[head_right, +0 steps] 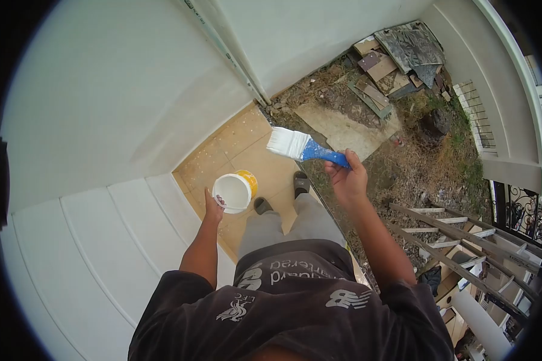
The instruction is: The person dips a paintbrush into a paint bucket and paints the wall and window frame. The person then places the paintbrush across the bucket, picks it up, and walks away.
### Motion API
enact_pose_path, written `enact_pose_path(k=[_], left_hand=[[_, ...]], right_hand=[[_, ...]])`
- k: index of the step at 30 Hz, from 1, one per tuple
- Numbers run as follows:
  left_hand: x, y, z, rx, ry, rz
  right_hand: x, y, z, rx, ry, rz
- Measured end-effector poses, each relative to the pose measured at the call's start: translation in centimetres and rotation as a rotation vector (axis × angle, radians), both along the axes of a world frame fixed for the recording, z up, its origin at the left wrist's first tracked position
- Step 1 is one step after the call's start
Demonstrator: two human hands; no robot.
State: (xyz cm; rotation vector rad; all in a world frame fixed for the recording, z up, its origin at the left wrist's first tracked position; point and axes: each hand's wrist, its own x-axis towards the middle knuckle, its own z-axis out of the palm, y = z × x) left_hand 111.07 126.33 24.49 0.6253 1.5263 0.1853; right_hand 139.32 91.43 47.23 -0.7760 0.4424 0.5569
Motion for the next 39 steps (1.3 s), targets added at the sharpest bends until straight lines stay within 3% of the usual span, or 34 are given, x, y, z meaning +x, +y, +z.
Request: enact_pose_path(k=[4, 12, 20, 29, 33, 39], left_hand=[[4.6, 0.7, -4.3, 0.016, -0.008, -0.036], [12.8, 3.6, -14.9, 0.050, 0.092, -0.234], [14.8, 7.0, -22.1, 0.114, 0.131, -0.344], [11.6, 10.1, -27.0, 0.163, 0.183, -0.455], [10.3, 10.6, -27.6, 0.182, 0.326, -0.642], [6.7, 11.0, -31.7, 0.204, 0.259, -0.596]], right_hand=[[1.7, 0.5, -3.6, -0.016, -0.015, -0.005], [1.7, 3.9, -16.3, -0.149, -0.069, 0.108], [-0.7, 9.5, -27.2, -0.076, 0.198, 0.215], [-1.2, 14.0, -35.7, -0.074, 0.371, 0.416], [-1.4, 16.3, -38.9, -0.133, 0.368, 0.542], [-2.5, 19.9, -44.2, -0.222, 0.330, 0.728]])
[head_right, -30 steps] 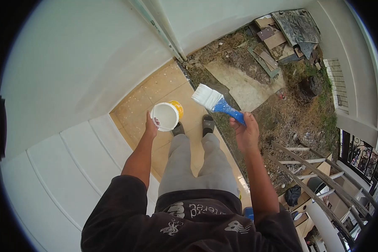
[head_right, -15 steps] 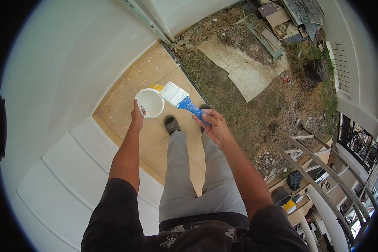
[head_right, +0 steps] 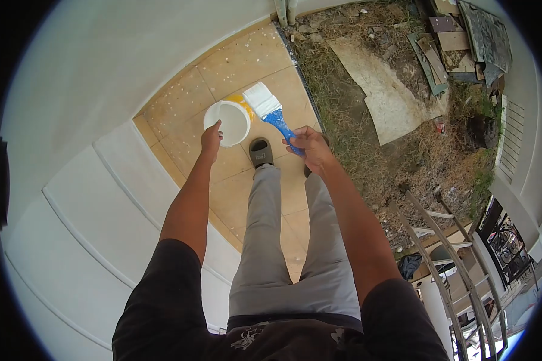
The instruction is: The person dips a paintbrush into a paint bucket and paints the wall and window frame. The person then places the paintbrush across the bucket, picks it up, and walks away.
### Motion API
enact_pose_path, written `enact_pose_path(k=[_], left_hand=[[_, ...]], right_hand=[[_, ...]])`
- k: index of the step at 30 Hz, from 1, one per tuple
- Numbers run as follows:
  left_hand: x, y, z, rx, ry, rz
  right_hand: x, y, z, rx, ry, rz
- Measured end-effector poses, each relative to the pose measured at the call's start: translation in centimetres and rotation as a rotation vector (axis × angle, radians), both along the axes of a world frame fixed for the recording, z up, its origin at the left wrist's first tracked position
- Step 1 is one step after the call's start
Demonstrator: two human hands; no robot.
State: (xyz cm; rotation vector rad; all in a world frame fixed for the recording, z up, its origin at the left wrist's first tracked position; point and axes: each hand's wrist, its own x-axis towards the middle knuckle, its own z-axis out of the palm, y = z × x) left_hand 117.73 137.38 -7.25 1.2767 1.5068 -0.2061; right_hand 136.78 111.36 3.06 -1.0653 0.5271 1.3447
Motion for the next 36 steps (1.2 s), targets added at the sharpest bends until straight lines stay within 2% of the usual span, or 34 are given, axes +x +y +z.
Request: enact_pose_path(k=[2, 5, 7, 8, 9, 11, 12, 14, 15, 17, 19, 25, 36], left_hand=[[-1.3, 0.6, -1.1, 0.017, -0.064, 0.064], [-3.2, 2.3, -2.5, 0.214, 0.089, -0.194], [-5.1, 3.4, -3.1, 0.480, 0.368, -0.302], [-4.8, 3.7, -1.9, 0.615, 0.506, -0.356], [-4.6, 4.1, -0.5, 0.470, 0.637, -0.158], [-6.8, 2.7, 1.2, 0.440, 0.573, -0.064], [-9.7, 0.6, 1.6, 0.556, 0.368, -0.207], [-11.7, -5.3, 8.7, 0.413, 0.164, -0.219], [-13.3, -8.6, 11.8, 0.461, 0.097, -0.310], [-13.8, -13.8, 18.2, 0.343, 0.080, -0.331], [-14.4, -17.8, 20.5, 0.283, 0.031, -0.362], [-15.6, -20.4, 18.6, 0.345, 0.058, -0.659], [-15.3, -19.8, 18.0, 0.306, 0.087, -0.684]], right_hand=[[-1.2, 0.9, -2.0, -0.004, 0.001, 0.035], [-3.3, 2.3, -5.0, 0.001, -0.013, 0.087], [-4.8, 3.1, -6.9, -0.029, -0.039, 0.102], [-5.4, 3.9, -7.8, -0.056, -0.058, 0.103], [-6.3, 4.6, -8.7, -0.086, -0.073, 0.102], [-8.3, 5.7, -11.2, -0.076, -0.049, 0.050], [-9.1, 6.4, -12.1, -0.070, -0.036, 0.025], [-10.6, 8.5, -13.2, -0.103, -0.026, -0.004], [-11.4, 9.4, -13.6, -0.125, -0.019, -0.024], [-13.2, 10.8, -15.1, -0.155, -0.001, -0.076], [-14.2, 11.6, -16.4, -0.192, 0.005, -0.097], [-15.3, 11.6, -19.8, -0.293, -0.047, -0.117], [-14.8, 12.2, -21.2, -0.398, -0.244, 0.092]])
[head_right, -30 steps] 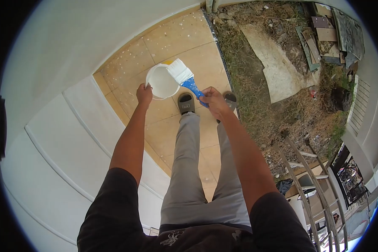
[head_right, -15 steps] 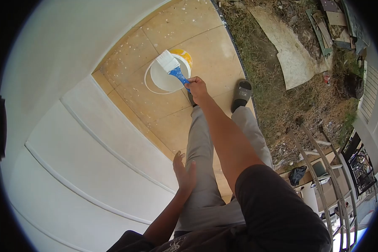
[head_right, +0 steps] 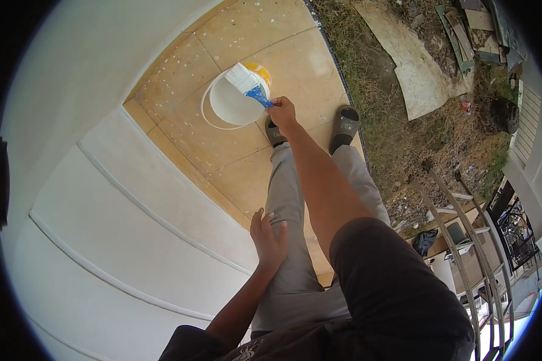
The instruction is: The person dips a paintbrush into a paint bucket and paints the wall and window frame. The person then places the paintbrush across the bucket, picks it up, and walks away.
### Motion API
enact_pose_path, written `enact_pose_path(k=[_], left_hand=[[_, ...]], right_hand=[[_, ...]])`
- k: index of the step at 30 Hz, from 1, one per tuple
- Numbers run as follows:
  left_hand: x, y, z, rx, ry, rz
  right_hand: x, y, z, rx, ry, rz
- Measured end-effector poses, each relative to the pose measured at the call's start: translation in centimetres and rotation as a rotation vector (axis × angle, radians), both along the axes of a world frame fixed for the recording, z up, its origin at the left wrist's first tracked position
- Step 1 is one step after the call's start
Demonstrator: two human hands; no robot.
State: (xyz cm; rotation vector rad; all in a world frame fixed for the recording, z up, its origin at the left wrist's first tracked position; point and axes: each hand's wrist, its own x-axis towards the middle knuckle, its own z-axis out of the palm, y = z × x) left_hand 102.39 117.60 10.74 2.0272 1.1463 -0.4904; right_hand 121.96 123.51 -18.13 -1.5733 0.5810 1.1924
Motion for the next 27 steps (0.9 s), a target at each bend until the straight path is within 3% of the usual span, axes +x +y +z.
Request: enact_pose_path(k=[3, 7, 13, 14, 17, 22, 25, 26, 27], left_hand=[[-0.2, -0.1, 0.1, 0.005, 0.001, -0.014], [0.1, 0.3, 0.0, 0.036, -0.009, -0.031], [0.3, 0.9, 0.5, 0.166, -0.082, -0.111], [0.3, 1.0, 0.3, 0.173, -0.086, -0.125], [-0.6, 0.9, 0.6, 0.214, -0.144, -0.202], [1.5, 6.3, 4.5, 0.248, -0.144, -0.212], [1.6, 12.8, 5.1, -0.063, -0.007, -0.152], [0.7, 15.5, 3.5, -0.067, -0.016, -0.180], [-0.4, 18.6, 1.3, -0.179, -0.006, -0.046]], right_hand=[[0.4, 0.0, 0.3, -0.054, -0.072, 0.039], [1.0, -2.4, -0.8, -0.298, -0.116, 0.299], [4.5, -12.0, 8.6, -0.526, -0.215, 0.745], [5.1, -14.8, 10.8, -0.510, -0.310, 0.849], [5.4, -25.0, 20.4, -0.514, -0.409, 0.804], [0.1, -44.0, 38.7, -0.824, -0.432, 0.623], [-6.8, -51.7, 48.7, -0.917, -0.347, 0.478], [-8.2, -52.5, 52.1, -0.948, -0.282, 0.435], [-9.7, -52.2, 55.1, -0.961, -0.214, 0.391]])
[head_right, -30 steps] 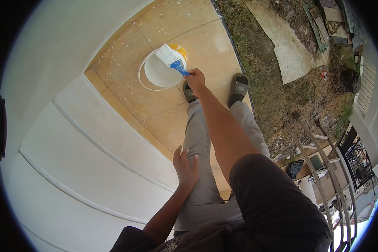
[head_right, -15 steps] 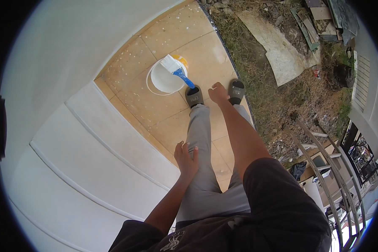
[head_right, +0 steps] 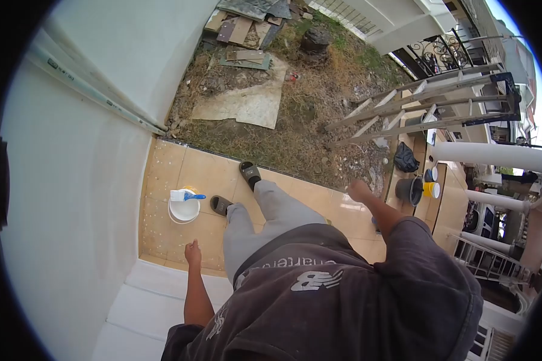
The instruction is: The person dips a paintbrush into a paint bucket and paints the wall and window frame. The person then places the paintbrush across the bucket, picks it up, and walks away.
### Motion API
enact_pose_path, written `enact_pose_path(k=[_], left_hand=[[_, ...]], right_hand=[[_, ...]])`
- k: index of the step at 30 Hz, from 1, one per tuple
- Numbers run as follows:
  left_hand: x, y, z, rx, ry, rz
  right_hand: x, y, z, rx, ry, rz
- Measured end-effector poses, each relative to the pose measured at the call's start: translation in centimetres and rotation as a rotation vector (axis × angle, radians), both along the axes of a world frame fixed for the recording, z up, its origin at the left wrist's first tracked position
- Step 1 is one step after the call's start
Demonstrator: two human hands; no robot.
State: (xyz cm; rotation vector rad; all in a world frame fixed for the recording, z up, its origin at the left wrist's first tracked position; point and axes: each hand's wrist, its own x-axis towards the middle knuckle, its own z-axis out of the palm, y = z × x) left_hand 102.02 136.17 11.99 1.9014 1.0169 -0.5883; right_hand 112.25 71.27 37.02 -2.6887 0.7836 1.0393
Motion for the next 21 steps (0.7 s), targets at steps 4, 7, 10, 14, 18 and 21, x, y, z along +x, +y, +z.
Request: enact_pose_path(k=[4, 7, 10, 14, 18, 21], left_hand=[[-1.0, 8.8, 2.3, 0.038, -0.048, -0.104], [0.8, 10.7, 5.2, -0.272, 0.147, 0.121], [2.5, 7.7, 7.4, -0.274, 0.159, 0.164], [7.2, 1.5, 6.6, -0.186, 0.063, -0.190], [13.2, -9.9, 8.9, -0.136, 0.011, -0.020], [16.0, -20.7, 13.2, -0.204, -0.062, 0.037]], right_hand=[[-7.2, -1.1, 2.4, 0.079, -0.088, -0.080], [-10.0, -1.0, 2.1, 0.248, -0.082, -0.178], [-11.8, -2.4, 1.0, 0.318, -0.161, -0.163], [-12.8, -6.4, -0.1, 0.346, -0.327, -0.266], [-15.1, -14.5, -2.2, 0.322, -0.389, -0.182], [-16.3, -23.5, -4.2, 0.290, -0.346, -0.274]])
